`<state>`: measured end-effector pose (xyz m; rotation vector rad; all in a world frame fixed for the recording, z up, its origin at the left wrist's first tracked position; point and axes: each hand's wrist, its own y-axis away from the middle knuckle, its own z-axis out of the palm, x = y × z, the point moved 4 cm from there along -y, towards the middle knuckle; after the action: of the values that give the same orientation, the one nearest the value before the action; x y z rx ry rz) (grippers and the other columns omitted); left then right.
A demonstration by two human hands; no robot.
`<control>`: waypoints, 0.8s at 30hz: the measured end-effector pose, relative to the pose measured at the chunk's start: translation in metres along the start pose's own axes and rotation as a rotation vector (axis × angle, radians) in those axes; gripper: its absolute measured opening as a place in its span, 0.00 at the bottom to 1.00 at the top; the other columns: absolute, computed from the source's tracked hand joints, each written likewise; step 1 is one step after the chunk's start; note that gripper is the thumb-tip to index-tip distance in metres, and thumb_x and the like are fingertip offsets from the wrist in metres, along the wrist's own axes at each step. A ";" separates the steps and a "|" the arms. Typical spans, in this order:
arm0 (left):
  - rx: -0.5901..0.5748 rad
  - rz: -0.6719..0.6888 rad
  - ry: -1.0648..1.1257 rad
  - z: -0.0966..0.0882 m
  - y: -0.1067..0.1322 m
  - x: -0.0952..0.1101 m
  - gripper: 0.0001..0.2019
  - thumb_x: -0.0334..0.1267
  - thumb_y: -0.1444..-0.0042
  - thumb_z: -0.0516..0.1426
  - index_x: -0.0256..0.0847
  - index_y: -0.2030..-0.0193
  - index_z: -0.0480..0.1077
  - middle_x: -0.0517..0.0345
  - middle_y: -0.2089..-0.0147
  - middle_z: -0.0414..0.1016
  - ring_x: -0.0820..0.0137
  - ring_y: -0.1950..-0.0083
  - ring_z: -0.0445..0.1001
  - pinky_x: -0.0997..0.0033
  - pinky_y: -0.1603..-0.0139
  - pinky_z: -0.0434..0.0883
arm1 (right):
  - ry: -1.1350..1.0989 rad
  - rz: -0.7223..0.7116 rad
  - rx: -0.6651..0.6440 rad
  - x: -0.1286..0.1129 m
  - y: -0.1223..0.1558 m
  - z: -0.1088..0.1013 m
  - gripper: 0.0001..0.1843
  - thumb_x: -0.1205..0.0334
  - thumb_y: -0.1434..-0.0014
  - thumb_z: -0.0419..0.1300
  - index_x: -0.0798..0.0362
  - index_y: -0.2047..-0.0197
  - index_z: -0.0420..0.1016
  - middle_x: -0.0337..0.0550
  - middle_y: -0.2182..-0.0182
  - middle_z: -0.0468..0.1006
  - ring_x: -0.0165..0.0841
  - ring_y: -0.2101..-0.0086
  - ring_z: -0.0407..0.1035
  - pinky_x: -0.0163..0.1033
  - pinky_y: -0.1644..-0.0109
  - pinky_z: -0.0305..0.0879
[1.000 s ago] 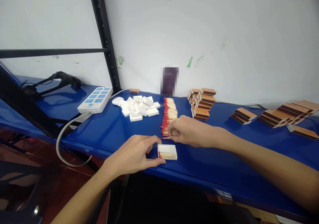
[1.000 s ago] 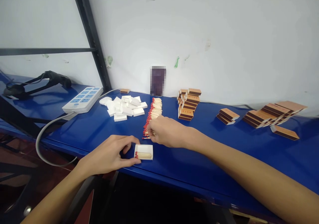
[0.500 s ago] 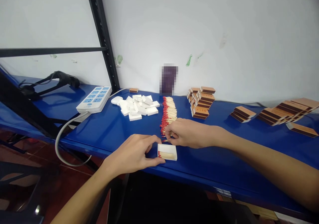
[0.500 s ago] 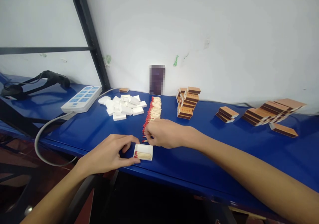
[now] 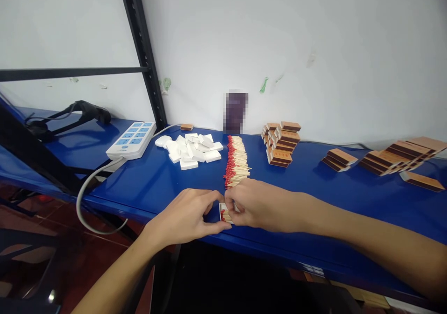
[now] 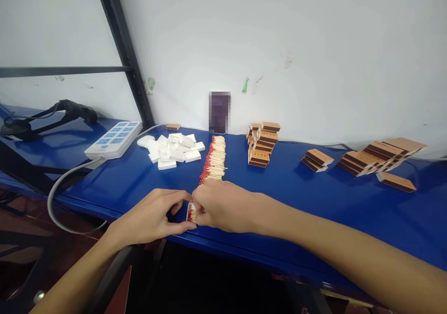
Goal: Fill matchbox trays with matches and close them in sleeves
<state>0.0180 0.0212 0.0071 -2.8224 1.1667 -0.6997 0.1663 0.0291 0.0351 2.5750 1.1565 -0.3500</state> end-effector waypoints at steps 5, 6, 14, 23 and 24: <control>0.005 -0.005 -0.003 0.000 0.000 0.000 0.15 0.52 0.43 0.60 0.42 0.58 0.70 0.66 0.73 0.63 0.74 0.74 0.61 0.74 0.73 0.54 | 0.098 0.043 -0.010 -0.004 0.003 0.000 0.10 0.63 0.44 0.56 0.53 0.77 0.64 0.34 0.82 0.65 0.24 0.81 0.52 0.34 0.76 0.46; 0.004 -0.007 0.001 0.000 0.000 0.000 0.15 0.52 0.43 0.60 0.42 0.58 0.70 0.67 0.73 0.63 0.74 0.74 0.61 0.74 0.73 0.54 | 0.094 0.027 -0.011 -0.005 0.003 -0.002 0.11 0.64 0.44 0.56 0.53 0.77 0.64 0.33 0.82 0.64 0.24 0.81 0.51 0.34 0.76 0.46; -0.003 -0.038 0.037 0.001 0.001 -0.002 0.17 0.51 0.43 0.60 0.44 0.54 0.66 0.69 0.74 0.59 0.74 0.75 0.61 0.74 0.73 0.55 | 0.258 0.182 0.140 0.020 0.008 -0.034 0.08 0.66 0.43 0.53 0.53 0.72 0.71 0.36 0.79 0.68 0.26 0.79 0.55 0.34 0.75 0.46; -0.009 -0.018 0.057 0.002 0.003 -0.001 0.15 0.42 0.41 0.59 0.45 0.50 0.60 0.70 0.73 0.59 0.75 0.75 0.60 0.76 0.74 0.55 | 0.309 0.165 0.079 0.027 -0.003 -0.026 0.09 0.70 0.46 0.54 0.51 0.71 0.74 0.37 0.78 0.73 0.27 0.78 0.60 0.34 0.73 0.47; -0.008 -0.013 0.052 0.002 0.003 -0.001 0.15 0.42 0.41 0.59 0.45 0.51 0.60 0.70 0.73 0.59 0.75 0.75 0.60 0.76 0.74 0.55 | 0.329 0.171 0.080 0.028 -0.004 -0.025 0.09 0.70 0.46 0.54 0.51 0.71 0.74 0.37 0.77 0.73 0.27 0.77 0.61 0.34 0.73 0.46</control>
<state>0.0163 0.0197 0.0044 -2.8371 1.1626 -0.7756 0.1837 0.0595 0.0480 2.8528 1.0277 0.0704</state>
